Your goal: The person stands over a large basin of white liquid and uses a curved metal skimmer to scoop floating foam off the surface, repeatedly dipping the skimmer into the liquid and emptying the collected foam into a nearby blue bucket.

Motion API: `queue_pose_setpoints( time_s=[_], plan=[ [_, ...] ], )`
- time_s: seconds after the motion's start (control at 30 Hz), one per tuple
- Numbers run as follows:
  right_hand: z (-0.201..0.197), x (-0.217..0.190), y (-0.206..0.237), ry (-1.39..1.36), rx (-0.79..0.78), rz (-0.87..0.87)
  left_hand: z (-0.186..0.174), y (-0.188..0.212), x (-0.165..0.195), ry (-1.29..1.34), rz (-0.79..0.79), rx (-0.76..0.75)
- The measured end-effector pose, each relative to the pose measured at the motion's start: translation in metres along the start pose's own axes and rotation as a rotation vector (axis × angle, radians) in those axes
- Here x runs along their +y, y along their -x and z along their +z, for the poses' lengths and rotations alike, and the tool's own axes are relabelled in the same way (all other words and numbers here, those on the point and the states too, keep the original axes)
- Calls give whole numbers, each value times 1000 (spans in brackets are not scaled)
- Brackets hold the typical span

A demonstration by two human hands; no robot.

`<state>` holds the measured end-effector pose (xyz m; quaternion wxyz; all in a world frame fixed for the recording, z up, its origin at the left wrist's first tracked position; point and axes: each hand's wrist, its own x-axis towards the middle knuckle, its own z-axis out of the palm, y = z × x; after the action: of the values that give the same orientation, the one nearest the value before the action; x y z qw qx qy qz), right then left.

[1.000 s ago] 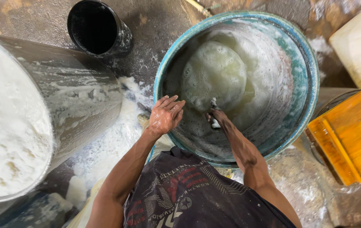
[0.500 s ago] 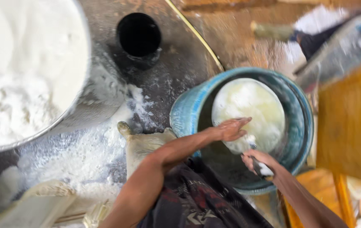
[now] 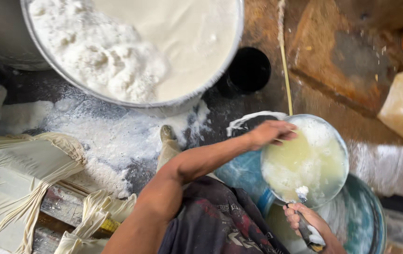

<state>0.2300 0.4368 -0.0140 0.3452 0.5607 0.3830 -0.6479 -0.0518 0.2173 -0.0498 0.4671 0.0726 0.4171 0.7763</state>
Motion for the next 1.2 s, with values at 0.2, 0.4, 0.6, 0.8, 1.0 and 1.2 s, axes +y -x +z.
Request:
queue_pose_setpoints(
  time_s=[0.2,0.4,0.6,0.8,1.0,1.2],
  plan=[
    [146,-97,-42,208,-137,4,-193,173,123,23,245,360],
    [316,-198,-114,294,-241,134,-316,354,141,237,388,1017],
    [505,-283,-180,466,-459,130,-351,448,93,337,553,1340],
    [671,-329,-209,285,-544,281,-347,446,63,345,434,1511],
    [772,-348,-202,535,-614,-121,-344,442,44,370,501,1564],
    [795,-364,-183,852,-229,-366,-342,429,65,176,487,1561]
  ],
)
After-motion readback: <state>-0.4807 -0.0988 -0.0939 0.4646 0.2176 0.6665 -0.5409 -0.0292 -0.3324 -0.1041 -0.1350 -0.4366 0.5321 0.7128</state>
